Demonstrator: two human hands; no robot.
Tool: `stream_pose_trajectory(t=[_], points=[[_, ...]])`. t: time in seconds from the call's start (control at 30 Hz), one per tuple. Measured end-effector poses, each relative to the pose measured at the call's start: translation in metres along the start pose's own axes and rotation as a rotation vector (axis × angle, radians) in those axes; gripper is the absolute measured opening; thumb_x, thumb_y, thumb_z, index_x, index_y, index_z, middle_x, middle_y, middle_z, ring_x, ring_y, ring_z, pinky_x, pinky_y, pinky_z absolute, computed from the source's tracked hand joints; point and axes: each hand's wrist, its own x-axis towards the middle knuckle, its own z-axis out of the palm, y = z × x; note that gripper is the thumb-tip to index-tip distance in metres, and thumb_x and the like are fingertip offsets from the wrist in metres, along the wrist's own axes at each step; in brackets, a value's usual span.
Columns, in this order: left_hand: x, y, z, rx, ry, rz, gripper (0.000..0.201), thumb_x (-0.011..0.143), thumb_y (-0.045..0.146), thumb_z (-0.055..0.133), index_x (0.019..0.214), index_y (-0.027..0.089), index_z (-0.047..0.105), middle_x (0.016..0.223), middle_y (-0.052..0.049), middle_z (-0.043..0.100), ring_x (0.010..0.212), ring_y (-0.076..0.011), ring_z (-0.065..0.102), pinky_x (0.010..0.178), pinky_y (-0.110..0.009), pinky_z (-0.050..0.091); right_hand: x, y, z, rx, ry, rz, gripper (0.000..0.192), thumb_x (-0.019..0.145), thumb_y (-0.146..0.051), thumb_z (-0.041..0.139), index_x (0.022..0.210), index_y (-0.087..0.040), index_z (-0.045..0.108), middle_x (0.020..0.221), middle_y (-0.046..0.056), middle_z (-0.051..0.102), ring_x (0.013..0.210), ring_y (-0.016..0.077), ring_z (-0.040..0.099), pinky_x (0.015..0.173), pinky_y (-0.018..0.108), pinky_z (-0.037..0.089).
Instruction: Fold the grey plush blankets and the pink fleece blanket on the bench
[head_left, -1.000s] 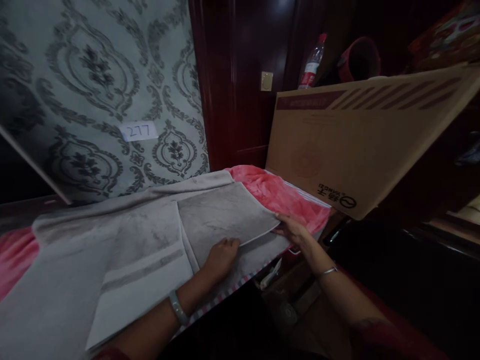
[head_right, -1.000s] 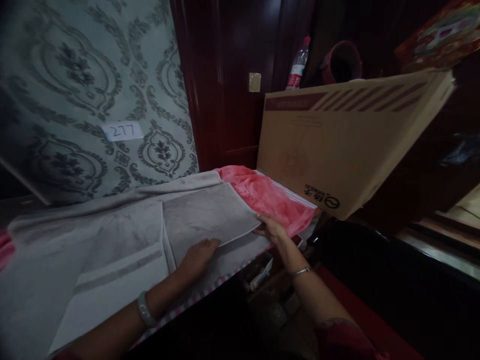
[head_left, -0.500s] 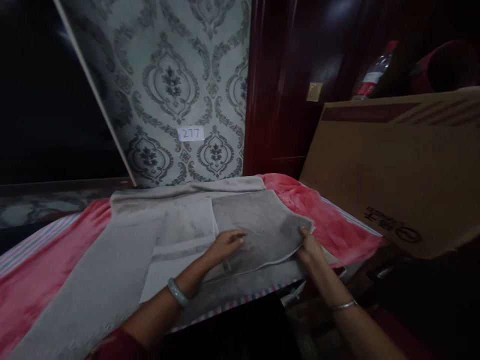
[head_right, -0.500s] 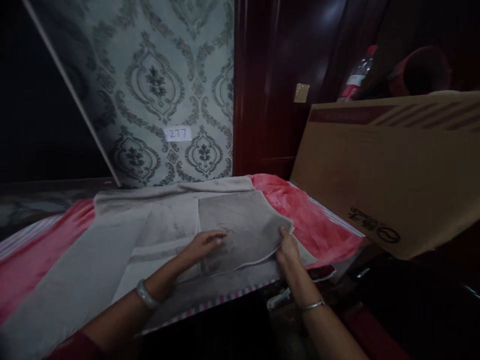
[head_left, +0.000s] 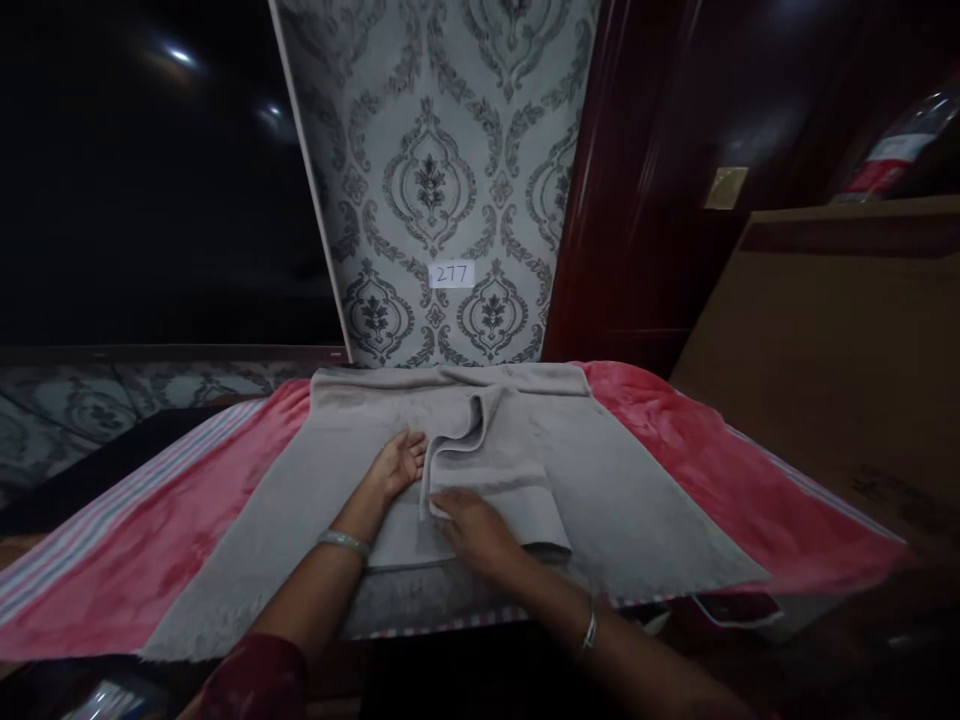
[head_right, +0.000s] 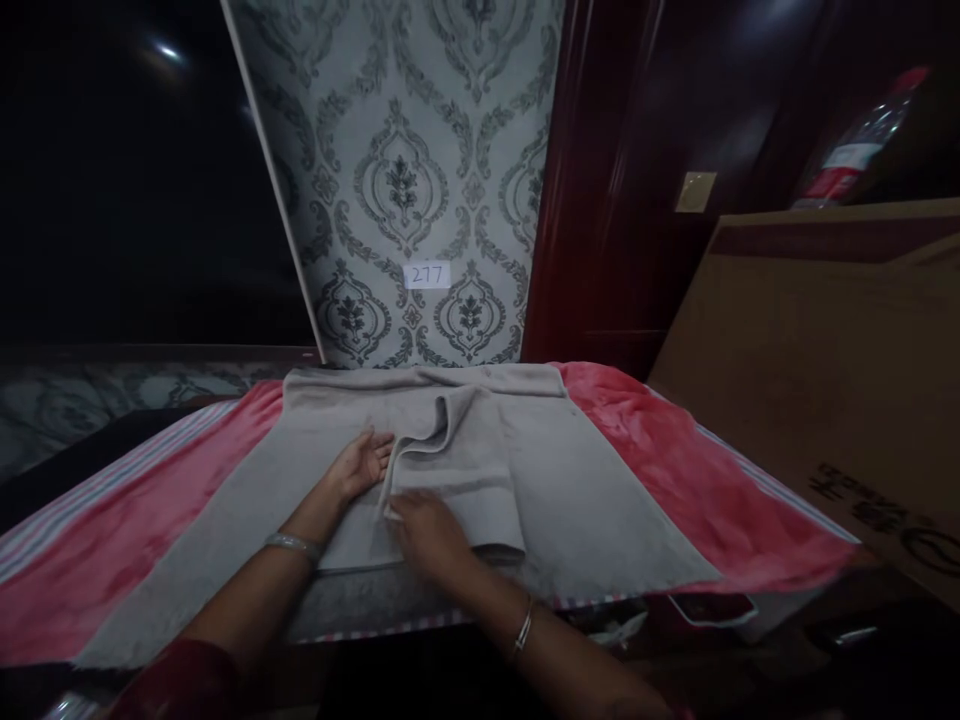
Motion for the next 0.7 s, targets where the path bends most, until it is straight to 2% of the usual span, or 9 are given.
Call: stream_pose_trajectory(t=[0.1,0.2,0.27,0.33,0.43,0.5,0.57,0.63,0.7], points=[[0.007,-0.006,-0.001,0.108,-0.004,0.056,0.025,0.087,0.041,0.063,0.094,0.018,0.056,0.080,-0.005,0.067,0.063,-0.0171,0.065,0.059,-0.028,0.051,-0.015,0.002,0.020,-0.120,-0.036,-0.008,0.056,0.080,-0.010,0.059,0.135,-0.022,0.061,0.138,0.011,0.061,0.134,0.0322,0.048,0.113,0.051,0.039],[0.016,-0.004,0.008,0.192,0.033,0.127,0.041,0.072,0.033,0.080,0.105,0.018,0.061,0.091,-0.005,0.071,0.078,-0.0191,0.067,0.070,-0.028,0.051,-0.022,0.006,0.019,-0.156,-0.061,-0.007,0.063,0.077,-0.005,0.056,0.139,-0.018,0.058,0.143,0.014,0.056,0.139,0.0317,0.043,0.115,0.052,0.038],[0.020,0.000,0.023,0.458,0.075,0.274,0.053,0.064,0.034,0.085,0.110,0.018,0.064,0.104,-0.009,0.072,0.099,-0.0250,0.067,0.084,-0.031,0.050,-0.024,0.006,0.017,-0.178,-0.075,-0.017,0.065,0.076,-0.004,0.055,0.140,-0.014,0.057,0.146,0.016,0.053,0.141,0.0320,0.041,0.116,0.053,0.036],[0.022,0.003,0.045,0.872,0.095,0.434,0.057,0.061,0.043,0.086,0.107,0.015,0.068,0.118,-0.015,0.069,0.118,-0.0336,0.060,0.099,-0.036,0.044,-0.024,0.004,0.017,-0.198,-0.072,-0.023,0.067,0.074,-0.003,0.054,0.140,-0.012,0.057,0.145,0.017,0.053,0.141,0.0324,0.040,0.115,0.054,0.037],[0.021,0.000,0.083,1.341,0.114,0.524,0.064,0.060,0.059,0.082,0.105,0.015,0.070,0.131,-0.019,0.063,0.129,-0.0398,0.052,0.108,-0.042,0.038,-0.026,0.001,0.022,-0.215,-0.034,-0.016,0.067,0.073,-0.002,0.052,0.139,-0.013,0.059,0.142,0.016,0.057,0.140,0.0304,0.042,0.116,0.051,0.037],[0.023,-0.004,0.103,1.392,0.174,0.520,0.060,0.061,0.056,0.082,0.104,0.016,0.070,0.132,-0.019,0.062,0.127,-0.0383,0.053,0.107,-0.042,0.039,-0.028,0.001,0.025,-0.224,-0.014,-0.016,0.066,0.074,-0.002,0.051,0.138,-0.013,0.060,0.140,0.014,0.059,0.140,0.0284,0.042,0.117,0.048,0.036],[0.032,-0.001,0.113,1.301,0.240,0.497,0.041,0.066,0.040,0.081,0.097,0.016,0.071,0.121,-0.017,0.068,0.120,-0.0345,0.059,0.101,-0.038,0.043,-0.028,0.003,0.026,-0.230,0.004,-0.019,0.064,0.075,-0.001,0.051,0.137,-0.014,0.061,0.140,0.013,0.059,0.140,0.0272,0.043,0.117,0.047,0.037],[0.047,0.012,0.114,1.195,0.281,0.477,0.018,0.070,0.024,0.073,0.086,0.016,0.071,0.103,-0.013,0.072,0.109,-0.0298,0.064,0.091,-0.033,0.047,-0.027,0.006,0.021,-0.214,0.009,-0.035,0.062,0.076,0.000,0.049,0.135,-0.013,0.062,0.139,0.012,0.060,0.137,0.0269,0.047,0.115,0.046,0.041],[0.064,0.037,0.107,1.123,0.295,0.468,0.008,0.074,0.017,0.064,0.080,0.015,0.070,0.086,-0.007,0.072,0.096,-0.0248,0.067,0.079,-0.028,0.049,-0.023,0.008,0.008,-0.180,0.041,-0.069,0.060,0.077,0.001,0.049,0.134,-0.012,0.063,0.136,0.012,0.063,0.132,0.0262,0.052,0.112,0.044,0.045]])
